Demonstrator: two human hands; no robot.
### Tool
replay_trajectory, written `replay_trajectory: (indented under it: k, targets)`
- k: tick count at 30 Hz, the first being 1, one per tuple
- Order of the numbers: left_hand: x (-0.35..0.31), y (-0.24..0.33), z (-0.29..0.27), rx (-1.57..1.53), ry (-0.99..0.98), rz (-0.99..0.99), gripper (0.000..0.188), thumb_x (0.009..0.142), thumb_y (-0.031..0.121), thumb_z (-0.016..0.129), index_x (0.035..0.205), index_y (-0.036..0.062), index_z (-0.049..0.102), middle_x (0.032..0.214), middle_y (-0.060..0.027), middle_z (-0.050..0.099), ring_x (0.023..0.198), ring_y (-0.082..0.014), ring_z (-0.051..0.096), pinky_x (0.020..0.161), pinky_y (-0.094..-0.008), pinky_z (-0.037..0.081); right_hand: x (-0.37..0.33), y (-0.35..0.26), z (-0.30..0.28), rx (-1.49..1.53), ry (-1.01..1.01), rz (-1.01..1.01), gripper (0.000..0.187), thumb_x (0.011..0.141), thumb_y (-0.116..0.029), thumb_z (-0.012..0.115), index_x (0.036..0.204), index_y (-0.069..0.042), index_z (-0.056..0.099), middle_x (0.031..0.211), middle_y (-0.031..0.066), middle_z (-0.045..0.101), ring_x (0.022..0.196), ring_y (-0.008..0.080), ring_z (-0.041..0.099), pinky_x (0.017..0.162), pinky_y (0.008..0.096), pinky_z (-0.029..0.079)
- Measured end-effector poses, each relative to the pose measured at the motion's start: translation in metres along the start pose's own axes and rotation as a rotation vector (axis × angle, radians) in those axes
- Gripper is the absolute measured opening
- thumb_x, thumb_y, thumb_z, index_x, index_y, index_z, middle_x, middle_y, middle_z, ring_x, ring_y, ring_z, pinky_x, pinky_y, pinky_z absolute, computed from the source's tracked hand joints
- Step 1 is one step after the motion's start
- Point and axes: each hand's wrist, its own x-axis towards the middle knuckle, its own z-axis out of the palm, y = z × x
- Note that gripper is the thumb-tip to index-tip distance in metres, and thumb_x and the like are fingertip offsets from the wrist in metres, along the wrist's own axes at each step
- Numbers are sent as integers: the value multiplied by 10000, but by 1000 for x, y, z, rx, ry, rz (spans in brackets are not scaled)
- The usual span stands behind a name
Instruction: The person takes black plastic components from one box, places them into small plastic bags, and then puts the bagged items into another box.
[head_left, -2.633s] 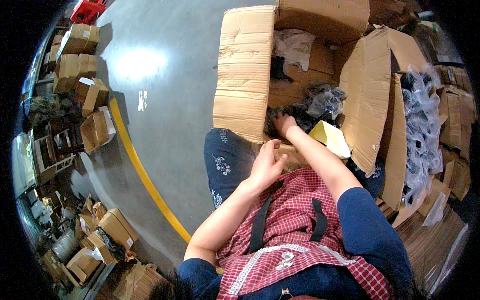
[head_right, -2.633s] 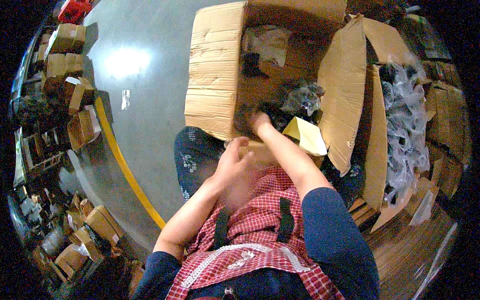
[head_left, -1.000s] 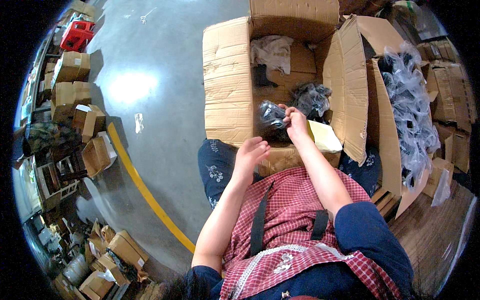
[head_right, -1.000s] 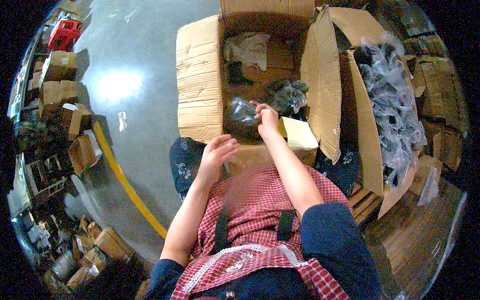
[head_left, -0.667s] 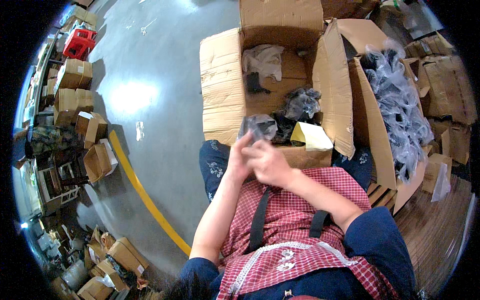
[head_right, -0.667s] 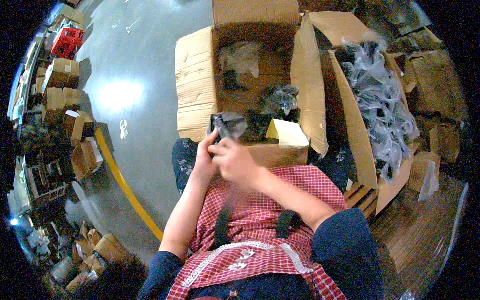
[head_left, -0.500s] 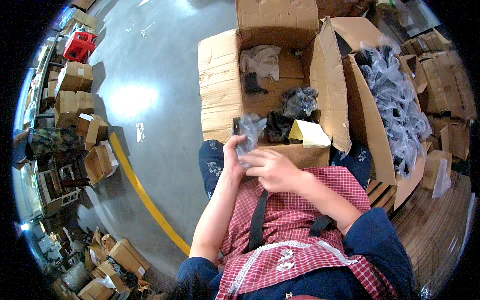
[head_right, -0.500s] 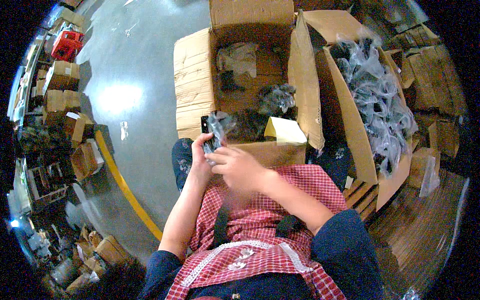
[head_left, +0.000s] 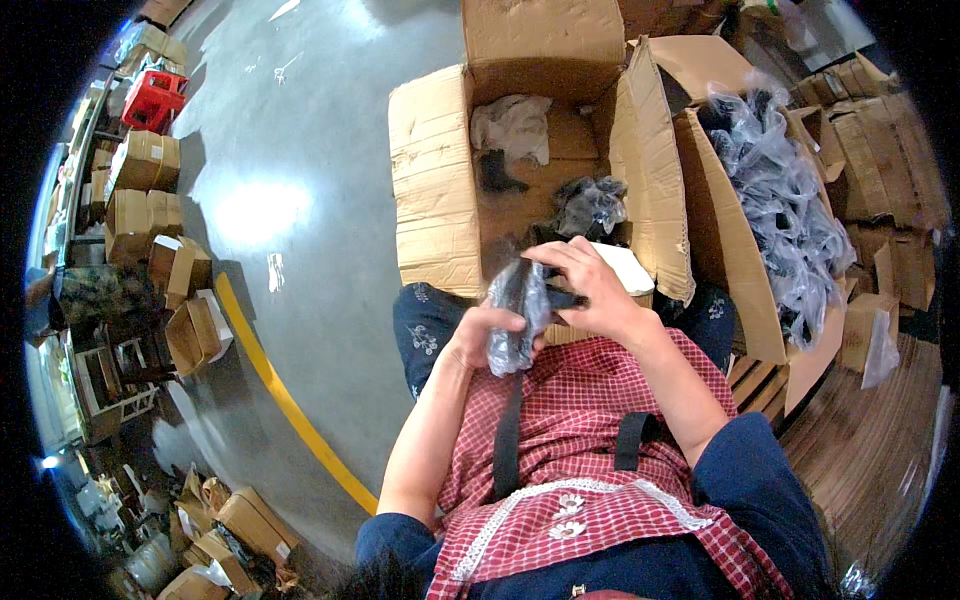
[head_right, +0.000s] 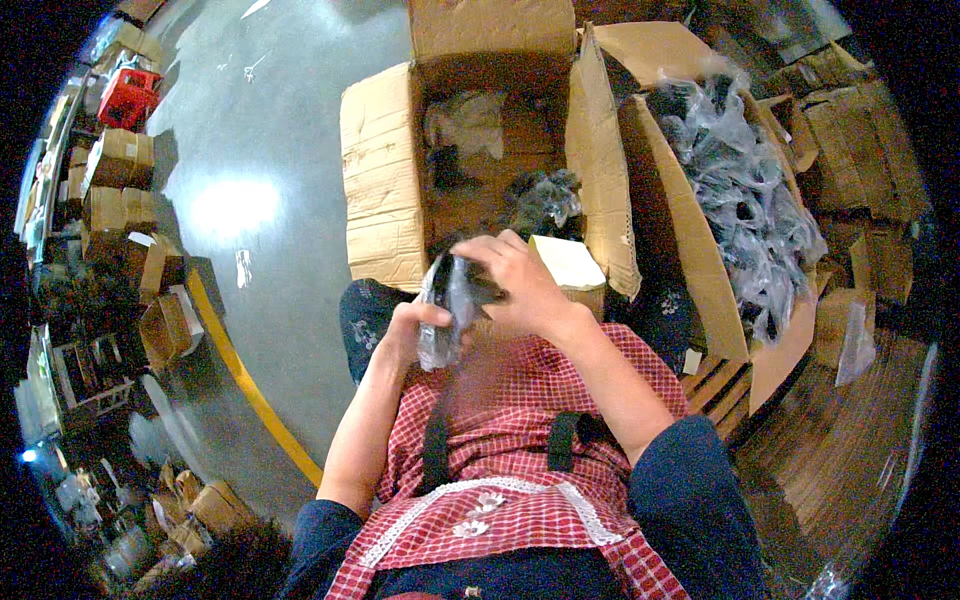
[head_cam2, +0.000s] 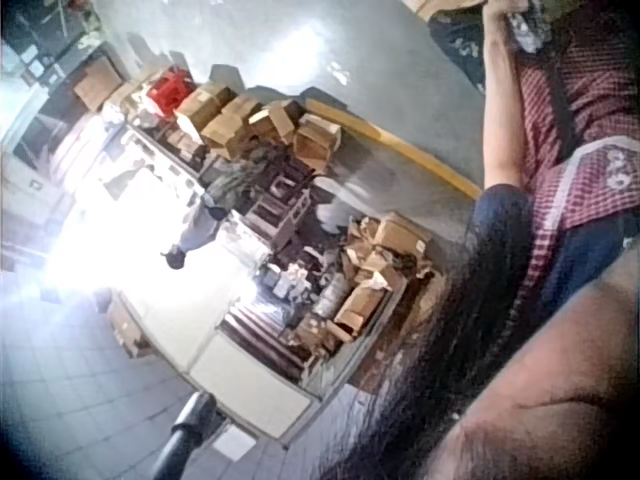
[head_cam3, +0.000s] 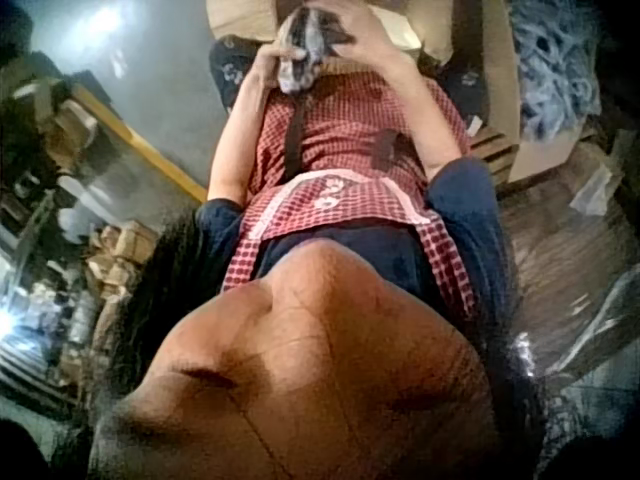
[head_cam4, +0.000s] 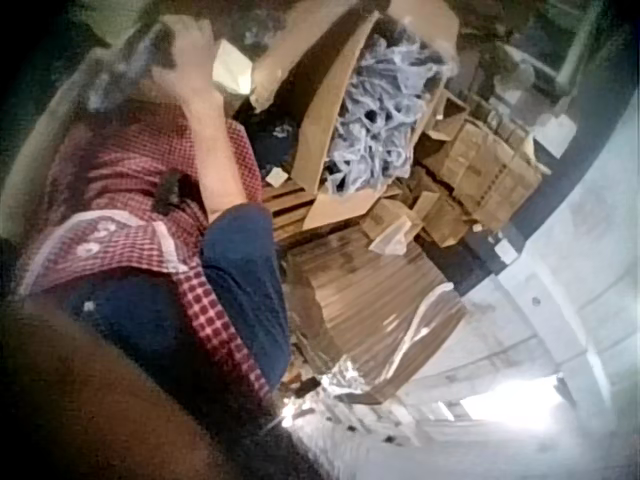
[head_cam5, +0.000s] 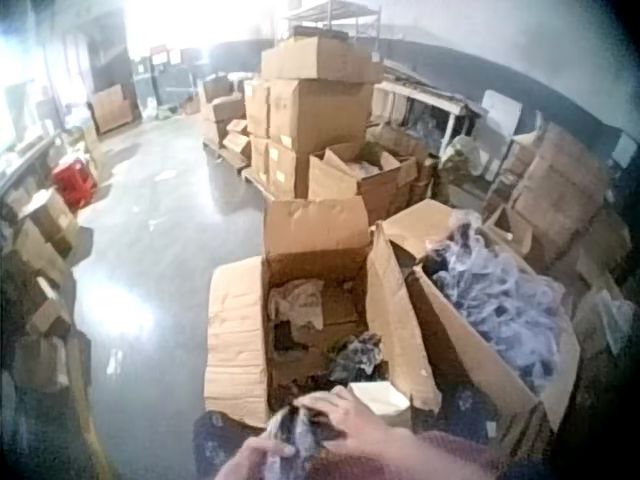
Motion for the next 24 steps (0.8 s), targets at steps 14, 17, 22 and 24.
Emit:
replay_trajectory:
  k: [14,17,22,24]
  targets:
    - [30,-55,4,1480,614,272,574,1002,476,500,792,-11,719,715,-272,631,688,-412,681,619,-450,521,-86,72,49,1426,-51,877,594,809,-114,679,1387,-69,550,1279,61,637,1131,199,626,978,339,484]
    - [19,-45,44,1392,602,587,413,974,377,602,841,8,729,691,-229,624,601,-325,675,560,-385,504,-90,96,49,1595,-102,789,563,790,-104,643,1329,37,562,1284,149,637,1160,274,630,1001,407,509]
    - [15,-55,85,935,197,720,168,912,182,713,866,21,724,687,-87,661,595,-127,604,540,-296,474,-122,159,84,1854,-9,889,646,822,-289,621,1361,49,507,1277,231,614,1160,329,629,1036,446,511]
    - [15,-62,84,830,125,633,147,899,157,723,875,13,720,699,-42,656,639,-81,573,573,-263,464,-122,143,80,1839,48,841,629,887,-377,580,1354,38,512,1267,224,614,1146,323,631,1027,441,515]
